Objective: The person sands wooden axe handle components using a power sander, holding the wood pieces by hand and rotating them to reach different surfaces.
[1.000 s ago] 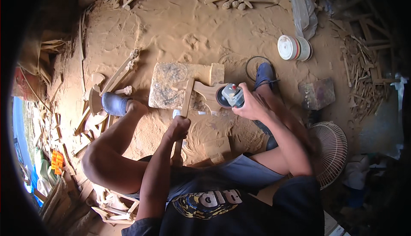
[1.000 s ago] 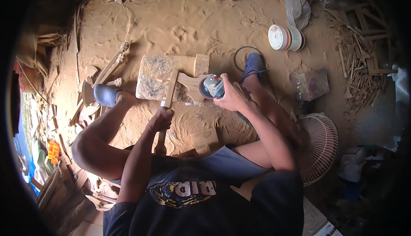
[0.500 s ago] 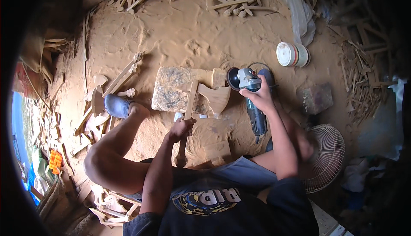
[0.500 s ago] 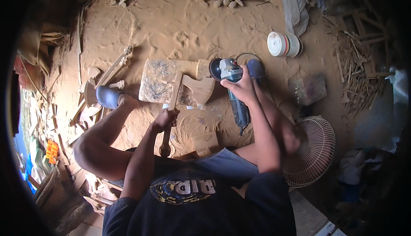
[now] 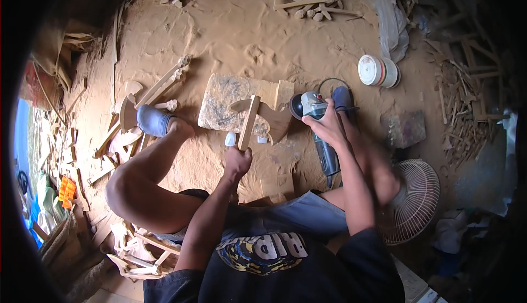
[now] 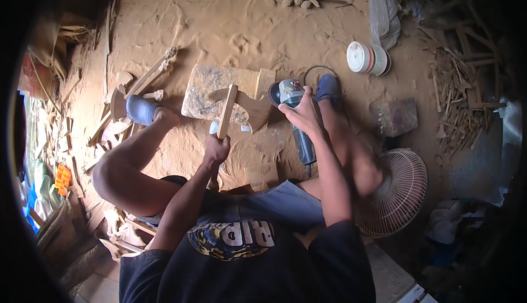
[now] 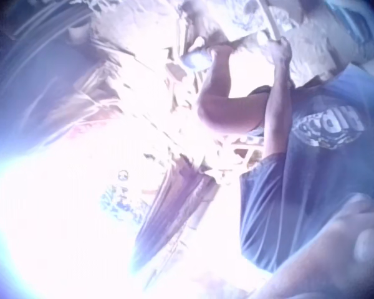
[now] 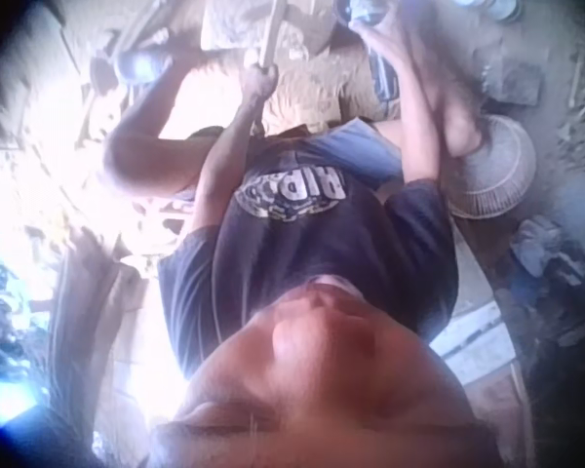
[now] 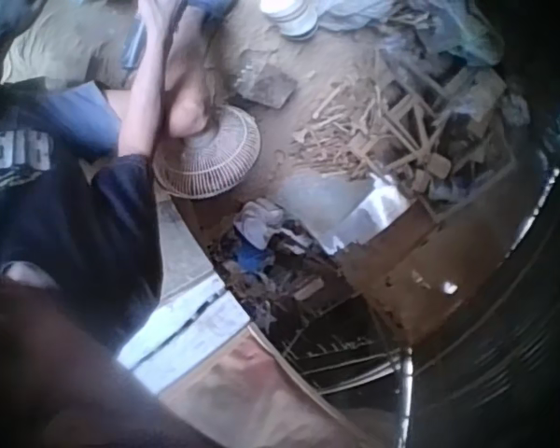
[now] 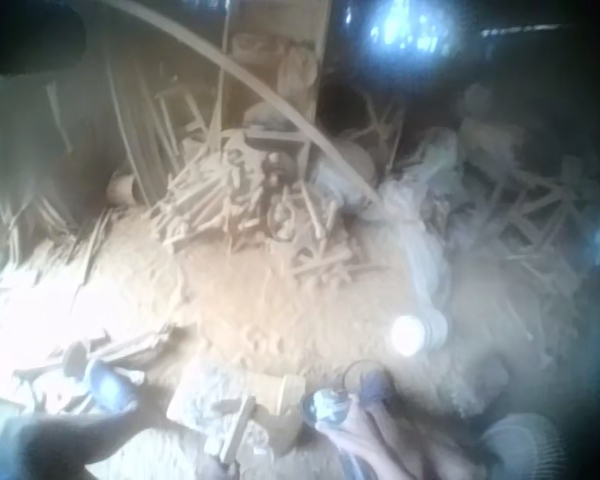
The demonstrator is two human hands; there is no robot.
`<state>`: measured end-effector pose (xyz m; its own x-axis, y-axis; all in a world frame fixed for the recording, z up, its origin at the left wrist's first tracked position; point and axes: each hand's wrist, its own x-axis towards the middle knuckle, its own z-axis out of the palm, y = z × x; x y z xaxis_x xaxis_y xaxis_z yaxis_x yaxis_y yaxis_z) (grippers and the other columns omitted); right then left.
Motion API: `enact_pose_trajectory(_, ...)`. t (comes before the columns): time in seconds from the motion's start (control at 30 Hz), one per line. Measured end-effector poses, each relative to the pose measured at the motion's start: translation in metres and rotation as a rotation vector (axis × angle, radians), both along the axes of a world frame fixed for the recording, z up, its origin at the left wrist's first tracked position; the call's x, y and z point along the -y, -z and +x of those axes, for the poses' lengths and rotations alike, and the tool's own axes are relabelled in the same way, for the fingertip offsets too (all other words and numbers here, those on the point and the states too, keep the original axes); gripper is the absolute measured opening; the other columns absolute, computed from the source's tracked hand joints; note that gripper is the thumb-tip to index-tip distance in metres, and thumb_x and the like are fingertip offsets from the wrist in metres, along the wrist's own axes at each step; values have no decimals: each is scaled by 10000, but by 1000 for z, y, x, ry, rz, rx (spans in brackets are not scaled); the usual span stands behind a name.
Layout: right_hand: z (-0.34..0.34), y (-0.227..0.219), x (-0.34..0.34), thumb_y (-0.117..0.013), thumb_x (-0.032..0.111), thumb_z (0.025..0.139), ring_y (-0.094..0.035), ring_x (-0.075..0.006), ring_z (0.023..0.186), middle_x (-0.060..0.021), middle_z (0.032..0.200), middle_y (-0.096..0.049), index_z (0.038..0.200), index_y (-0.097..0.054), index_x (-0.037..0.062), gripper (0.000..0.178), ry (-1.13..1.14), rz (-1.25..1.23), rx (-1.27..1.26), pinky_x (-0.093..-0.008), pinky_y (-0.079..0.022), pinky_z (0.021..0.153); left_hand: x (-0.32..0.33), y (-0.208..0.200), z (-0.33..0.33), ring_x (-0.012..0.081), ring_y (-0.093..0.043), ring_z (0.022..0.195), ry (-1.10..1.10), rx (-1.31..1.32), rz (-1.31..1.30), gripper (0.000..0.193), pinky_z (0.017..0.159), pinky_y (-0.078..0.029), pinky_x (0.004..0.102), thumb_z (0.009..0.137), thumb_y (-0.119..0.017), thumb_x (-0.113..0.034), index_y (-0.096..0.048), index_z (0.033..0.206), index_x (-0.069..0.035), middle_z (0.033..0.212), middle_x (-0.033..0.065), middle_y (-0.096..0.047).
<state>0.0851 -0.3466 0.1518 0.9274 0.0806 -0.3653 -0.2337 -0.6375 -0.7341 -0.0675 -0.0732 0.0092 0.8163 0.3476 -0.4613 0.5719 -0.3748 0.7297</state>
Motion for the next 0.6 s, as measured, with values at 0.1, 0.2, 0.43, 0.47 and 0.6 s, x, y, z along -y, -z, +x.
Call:
enact_pose_trajectory(0.1,5,28,3,-828,400,737,-649,-403,1195,-325,1286,-617,1494,-312,-103,1045,-49,-112,77,-452,-522,1012,2,1,-1,412,-751,719,12,17,19,319,639,-556,473,898,-657,-196,-682,848,118,701,289,-684)
enact_pose_trajectory(0.2,9,37,3,-829,411,729,-635,-416,1233,-336,1315,-606,1483,-329,-118,1048,-59,-113,51,-454,-514,1033,1,0,-1,428,-747,714,21,36,25,316,632,-558,476,900,-649,-190,-684,860,122,704,304,-679)
enact_pose_trajectory(0.43,12,58,15,-846,412,749,-579,-406,1305,-326,1387,-556,1488,-332,-99,1035,-121,-197,46,-440,-466,1092,8,-14,1,413,-756,749,-3,67,20,298,652,-562,467,905,-646,-179,-689,923,115,736,294,-701)
enact_pose_trajectory(0.47,15,61,17,-847,412,752,-578,-409,1306,-328,1389,-553,1493,-329,-93,1036,-114,-217,35,-442,-467,1091,8,-19,3,412,-755,746,13,22,24,299,657,-563,464,907,-645,-180,-687,934,115,741,289,-705)
enact_pose_trajectory(0.6,22,50,10,-857,407,755,-596,-401,1287,-320,1357,-580,1494,-332,-82,1030,-119,-296,-7,-439,-473,1080,4,-23,2,409,-748,727,25,-51,44,298,654,-561,458,911,-641,-177,-686,943,117,731,280,-704)
